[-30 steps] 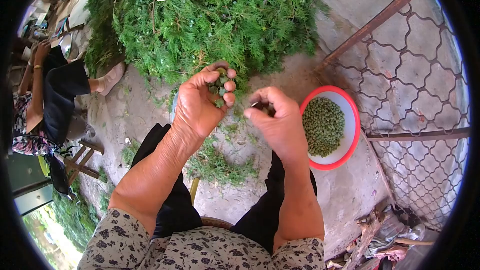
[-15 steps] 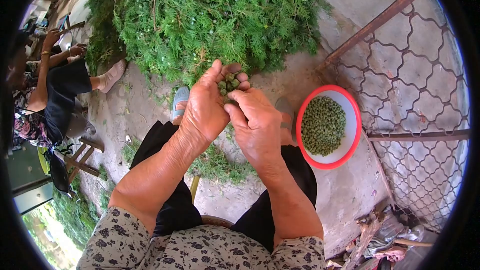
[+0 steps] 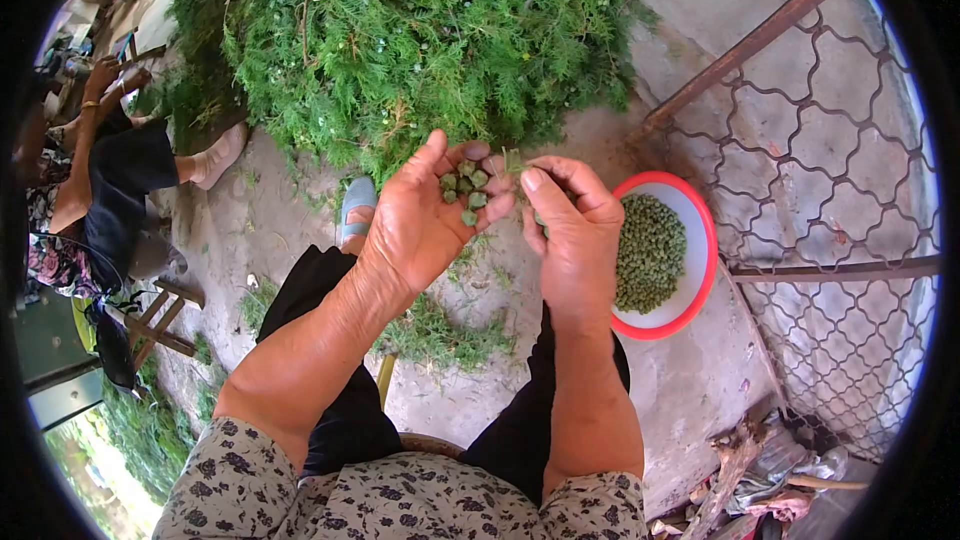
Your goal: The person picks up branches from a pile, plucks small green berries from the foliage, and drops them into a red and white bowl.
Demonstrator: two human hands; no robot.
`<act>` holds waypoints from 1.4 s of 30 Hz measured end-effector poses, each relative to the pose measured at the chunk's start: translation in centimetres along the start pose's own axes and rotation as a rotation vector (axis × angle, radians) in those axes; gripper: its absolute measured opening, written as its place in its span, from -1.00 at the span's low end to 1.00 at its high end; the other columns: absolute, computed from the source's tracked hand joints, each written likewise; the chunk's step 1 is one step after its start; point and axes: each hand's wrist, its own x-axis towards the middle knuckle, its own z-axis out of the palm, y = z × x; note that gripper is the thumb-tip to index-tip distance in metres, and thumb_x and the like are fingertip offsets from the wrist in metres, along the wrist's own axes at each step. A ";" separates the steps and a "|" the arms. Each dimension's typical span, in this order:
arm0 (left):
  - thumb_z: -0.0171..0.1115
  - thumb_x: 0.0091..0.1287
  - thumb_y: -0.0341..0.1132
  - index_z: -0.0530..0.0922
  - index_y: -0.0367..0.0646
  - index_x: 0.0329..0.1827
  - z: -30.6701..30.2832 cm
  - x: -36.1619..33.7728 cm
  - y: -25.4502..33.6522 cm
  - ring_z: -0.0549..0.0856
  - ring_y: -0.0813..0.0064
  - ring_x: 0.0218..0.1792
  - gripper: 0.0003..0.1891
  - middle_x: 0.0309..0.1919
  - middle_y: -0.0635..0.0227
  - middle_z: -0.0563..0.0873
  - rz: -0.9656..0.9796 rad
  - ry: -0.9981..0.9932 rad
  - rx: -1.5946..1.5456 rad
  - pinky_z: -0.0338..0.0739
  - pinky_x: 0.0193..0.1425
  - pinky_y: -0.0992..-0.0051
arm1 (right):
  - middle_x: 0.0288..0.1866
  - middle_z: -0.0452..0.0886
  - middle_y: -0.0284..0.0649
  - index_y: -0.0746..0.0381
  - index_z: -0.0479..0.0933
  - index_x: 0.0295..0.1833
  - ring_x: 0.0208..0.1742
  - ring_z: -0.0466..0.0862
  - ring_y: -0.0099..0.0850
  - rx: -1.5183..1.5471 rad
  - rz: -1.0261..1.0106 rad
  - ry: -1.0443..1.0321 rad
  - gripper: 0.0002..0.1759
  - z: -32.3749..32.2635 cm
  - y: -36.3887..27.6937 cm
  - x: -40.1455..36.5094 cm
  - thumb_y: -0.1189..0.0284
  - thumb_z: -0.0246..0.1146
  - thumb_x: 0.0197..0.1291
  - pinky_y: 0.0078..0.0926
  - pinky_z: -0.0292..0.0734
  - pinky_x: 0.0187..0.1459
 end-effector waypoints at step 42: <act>-0.10 0.32 0.17 0.47 -0.31 -0.13 0.6 0.4 -0.3 0.59 0.33 -0.15 -0.41 -0.23 0.17 0.62 0.283 -0.081 0.219 0.43 0.08 0.34 | -0.41 0.51 -0.22 0.25 0.42 -0.26 -0.44 0.52 -0.39 0.700 0.433 0.100 -0.61 -2.8 3.5 1.4 0.10 0.03 0.29 -0.52 0.36 -0.55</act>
